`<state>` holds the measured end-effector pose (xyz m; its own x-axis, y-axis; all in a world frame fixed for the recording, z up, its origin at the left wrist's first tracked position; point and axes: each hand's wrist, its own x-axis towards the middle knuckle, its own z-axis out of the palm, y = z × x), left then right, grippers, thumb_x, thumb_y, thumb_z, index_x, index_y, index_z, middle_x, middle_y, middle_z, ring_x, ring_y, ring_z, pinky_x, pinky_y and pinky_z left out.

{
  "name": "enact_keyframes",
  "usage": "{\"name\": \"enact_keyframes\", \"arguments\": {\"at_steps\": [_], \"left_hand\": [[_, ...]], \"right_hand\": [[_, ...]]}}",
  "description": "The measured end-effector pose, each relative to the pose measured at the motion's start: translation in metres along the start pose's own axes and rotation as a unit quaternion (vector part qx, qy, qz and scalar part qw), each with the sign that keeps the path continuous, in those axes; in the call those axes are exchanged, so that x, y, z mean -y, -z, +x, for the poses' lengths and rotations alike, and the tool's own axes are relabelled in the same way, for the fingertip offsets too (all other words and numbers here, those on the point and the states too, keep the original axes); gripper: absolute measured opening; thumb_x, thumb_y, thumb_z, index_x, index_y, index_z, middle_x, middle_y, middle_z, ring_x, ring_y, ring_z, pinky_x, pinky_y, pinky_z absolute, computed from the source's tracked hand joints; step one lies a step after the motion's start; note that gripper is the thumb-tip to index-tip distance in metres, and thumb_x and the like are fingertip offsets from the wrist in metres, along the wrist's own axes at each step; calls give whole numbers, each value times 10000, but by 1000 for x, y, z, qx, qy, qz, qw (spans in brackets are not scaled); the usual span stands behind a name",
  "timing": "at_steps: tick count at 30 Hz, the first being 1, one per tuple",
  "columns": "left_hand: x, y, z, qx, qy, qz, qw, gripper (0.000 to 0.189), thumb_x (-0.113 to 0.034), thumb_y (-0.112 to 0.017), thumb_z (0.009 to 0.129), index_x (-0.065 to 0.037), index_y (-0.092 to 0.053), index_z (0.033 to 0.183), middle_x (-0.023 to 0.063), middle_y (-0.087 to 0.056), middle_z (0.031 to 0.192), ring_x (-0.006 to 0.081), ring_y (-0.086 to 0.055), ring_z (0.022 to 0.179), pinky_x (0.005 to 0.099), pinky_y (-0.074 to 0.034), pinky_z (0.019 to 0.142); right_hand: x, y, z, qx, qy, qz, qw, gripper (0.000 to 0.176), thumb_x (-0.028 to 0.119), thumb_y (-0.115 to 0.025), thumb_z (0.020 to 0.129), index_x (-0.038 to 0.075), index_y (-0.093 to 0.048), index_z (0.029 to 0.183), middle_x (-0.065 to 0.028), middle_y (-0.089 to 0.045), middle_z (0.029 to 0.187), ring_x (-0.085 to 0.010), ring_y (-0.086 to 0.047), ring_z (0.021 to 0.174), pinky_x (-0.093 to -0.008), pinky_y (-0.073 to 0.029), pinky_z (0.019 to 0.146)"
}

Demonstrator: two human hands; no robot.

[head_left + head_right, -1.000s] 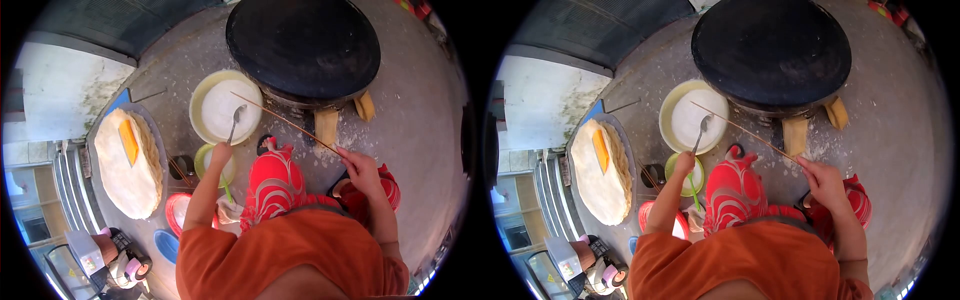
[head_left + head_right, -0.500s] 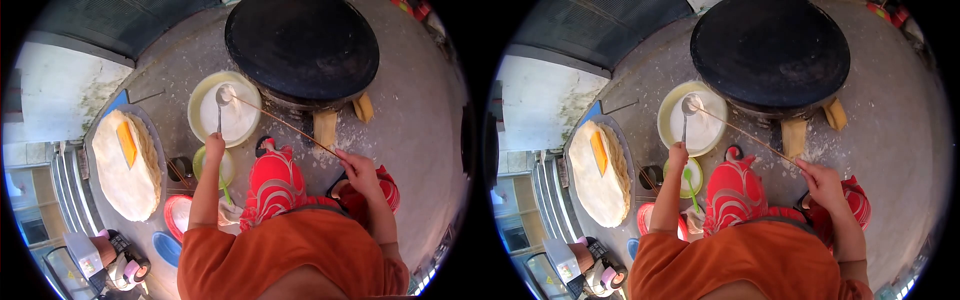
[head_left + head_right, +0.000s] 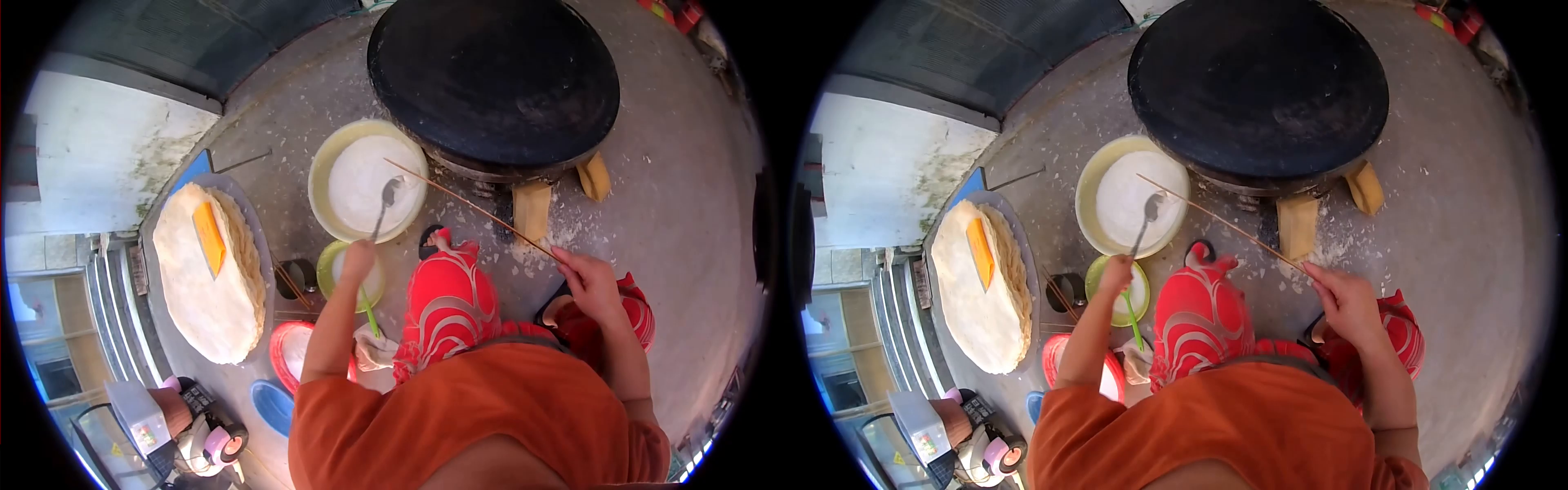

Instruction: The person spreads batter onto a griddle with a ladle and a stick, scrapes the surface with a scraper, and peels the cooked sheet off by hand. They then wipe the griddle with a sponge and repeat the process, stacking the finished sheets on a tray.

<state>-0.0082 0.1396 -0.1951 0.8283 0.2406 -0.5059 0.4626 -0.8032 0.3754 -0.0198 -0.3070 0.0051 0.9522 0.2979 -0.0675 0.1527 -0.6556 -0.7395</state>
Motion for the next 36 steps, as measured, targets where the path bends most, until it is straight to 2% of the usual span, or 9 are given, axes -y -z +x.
{"name": "enact_keyframes", "arguments": {"at_steps": [5,9,12,14,15,17,19,27,36], "left_hand": [[45,-12,-10,-75,-13,29,997,286,-218,-459,863,32,-566,777,106,-497,485,200,-463,347,339,-385,360],[15,-1,26,116,-25,-236,965,208,-161,-427,830,10,-525,765,91,-489,527,155,-466,386,305,-352,339],[-44,34,30,47,141,-405,902,217,-143,-434,822,27,-542,742,138,-532,574,209,-519,427,348,-402,379],[-10,-1,66,-177,-103,169,964,243,-121,-418,826,48,-572,744,203,-569,659,285,-569,506,397,-455,467],[-23,-6,51,-138,-127,196,963,253,-106,-401,832,40,-598,768,225,-578,713,326,-589,583,422,-475,538],[3,-24,41,-62,-109,106,986,286,-185,-434,824,37,-593,739,233,-592,717,388,-572,654,446,-452,613],[-53,46,-27,33,149,-133,979,283,-195,-445,836,37,-594,775,236,-588,724,403,-569,685,449,-447,632],[-25,28,-38,-8,38,106,994,256,-190,-431,825,-21,-607,900,230,-588,897,373,-557,899,447,-430,793],[-26,-2,-8,-57,-11,121,991,231,-184,-460,816,-13,-615,825,212,-614,788,352,-604,761,419,-476,660]], "right_hand": [[0,1,-3,8,-26,7,1000,321,36,-553,773,112,-578,1083,-130,-569,721,-277,-544,632,-335,-430,579],[-5,-4,-3,-10,-8,-3,1000,311,39,-552,775,110,-581,1077,-129,-559,695,-275,-536,613,-332,-425,568],[2,-4,0,9,-16,-14,1000,302,48,-552,777,111,-584,1071,-125,-542,666,-275,-525,597,-336,-419,557],[4,-4,3,12,-3,-7,1000,295,57,-555,778,113,-586,1066,-120,-525,645,-274,-518,587,-337,-412,545],[4,-4,5,9,1,-8,1000,295,57,-555,778,113,-586,1066,-120,-525,645,-274,-518,587,-337,-412,545],[2,-3,4,-7,22,-22,1000,300,59,-557,777,112,-584,1071,-122,-527,648,-275,-517,587,-333,-412,540],[0,-4,2,-4,11,-16,1000,301,57,-556,776,109,-584,1071,-125,-533,657,-277,-521,594,-334,-415,544],[-2,-5,0,10,-14,-8,1000,301,39,-553,771,104,-590,1062,-132,-555,690,-276,-538,615,-333,-427,563],[-1,-5,1,10,-8,0,1000,306,33,-555,766,107,-588,1061,-128,-552,684,-273,-533,607,-337,-419,552]]}}
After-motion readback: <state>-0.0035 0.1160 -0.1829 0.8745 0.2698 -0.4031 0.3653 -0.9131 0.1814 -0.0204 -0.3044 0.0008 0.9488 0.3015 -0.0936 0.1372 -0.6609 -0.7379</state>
